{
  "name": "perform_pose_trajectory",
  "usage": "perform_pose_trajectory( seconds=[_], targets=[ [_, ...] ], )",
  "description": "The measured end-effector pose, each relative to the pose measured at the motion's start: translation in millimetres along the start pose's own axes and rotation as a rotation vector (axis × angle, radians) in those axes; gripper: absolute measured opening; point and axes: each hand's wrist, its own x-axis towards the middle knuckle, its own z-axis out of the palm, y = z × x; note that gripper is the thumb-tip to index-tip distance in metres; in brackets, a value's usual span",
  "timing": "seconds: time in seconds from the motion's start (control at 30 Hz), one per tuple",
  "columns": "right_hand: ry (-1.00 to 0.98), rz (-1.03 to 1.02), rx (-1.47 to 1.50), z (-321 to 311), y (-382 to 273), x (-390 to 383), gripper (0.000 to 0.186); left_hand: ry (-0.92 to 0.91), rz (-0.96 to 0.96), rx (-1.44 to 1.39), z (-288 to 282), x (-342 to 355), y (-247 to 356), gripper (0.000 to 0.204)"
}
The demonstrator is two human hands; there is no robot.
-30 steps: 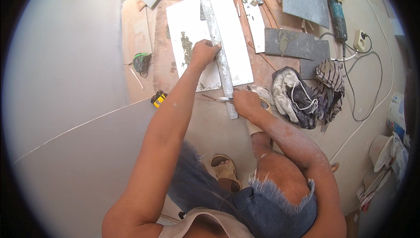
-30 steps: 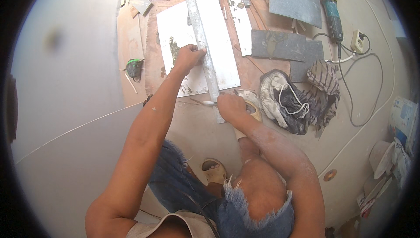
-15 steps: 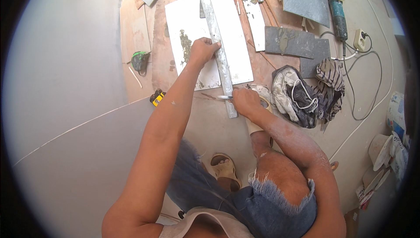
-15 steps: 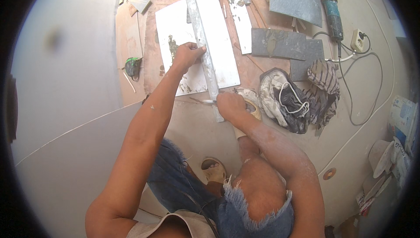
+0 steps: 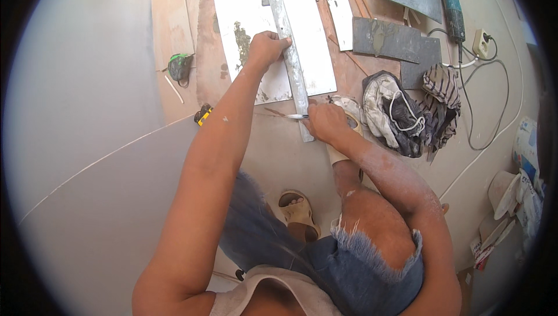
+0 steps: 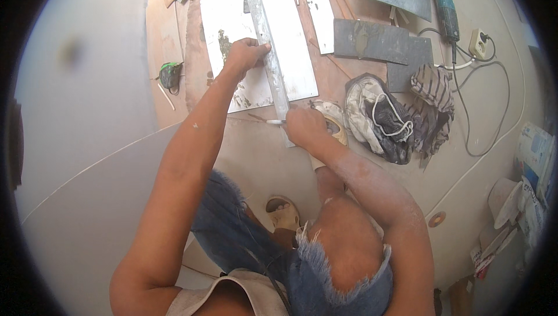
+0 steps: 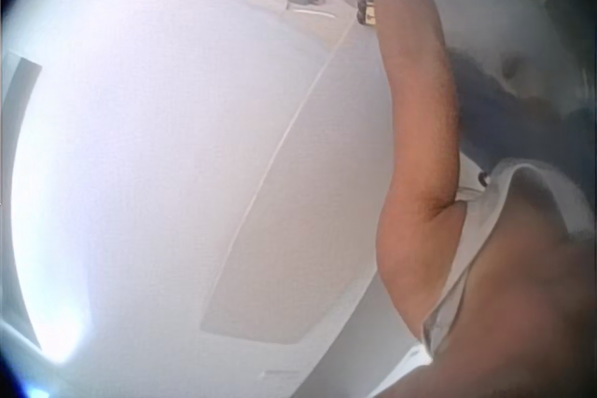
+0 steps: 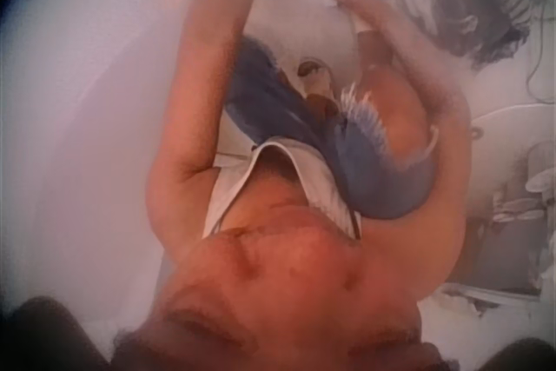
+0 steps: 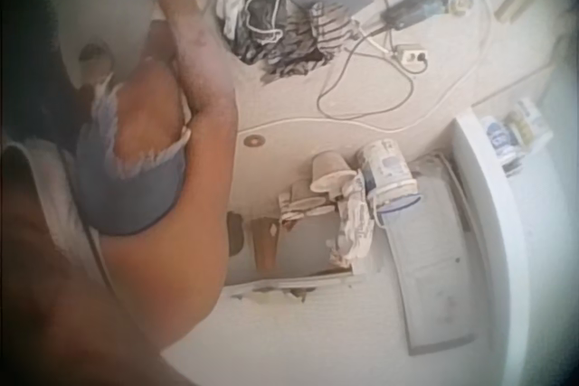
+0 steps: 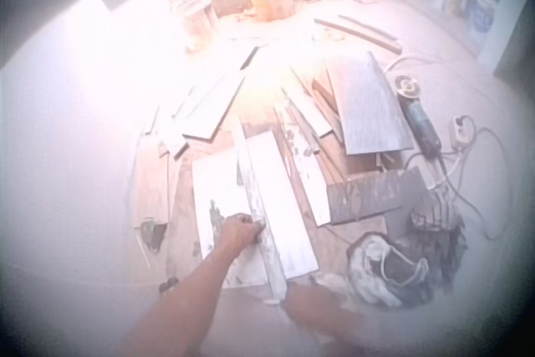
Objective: The person sits on the floor and cleans a rectangular tile with a cloth. They then measure and mark the tile using a tape measure, pencil, and straightedge. Finally, they use an angle grinder to cut the tile along the marked line.
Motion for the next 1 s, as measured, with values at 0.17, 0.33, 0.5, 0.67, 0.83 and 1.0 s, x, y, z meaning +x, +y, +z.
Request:
perform_pose_trajectory(
  seconds=[0.17,0.33,0.5,0.67,0.83,1.0],
  targets=[
    [-0.069,0.065,-0.005,-11,-7,0,0.030,-0.009,-0.005,-0.030,0,1,1,0.035],
    [-0.069,0.109,0.065,-12,-5,4,0.035,0.022,-0.012,-0.008,2,8,-2,0.035],
    [0.359,0.014,0.394,-64,12,41,0.040,0.031,0.003,0.056,-1,14,-8,0.033],
    [0.525,0.080,0.464,-156,33,102,0.038,0.040,0.006,0.043,4,16,-11,0.030],
    [0.712,-0.157,0.663,-182,48,175,0.031,0.110,0.038,0.103,4,15,-16,0.034],
    [0.761,-0.199,0.747,-169,55,245,0.033,0.106,0.015,0.065,7,15,-18,0.036]
  ],
)
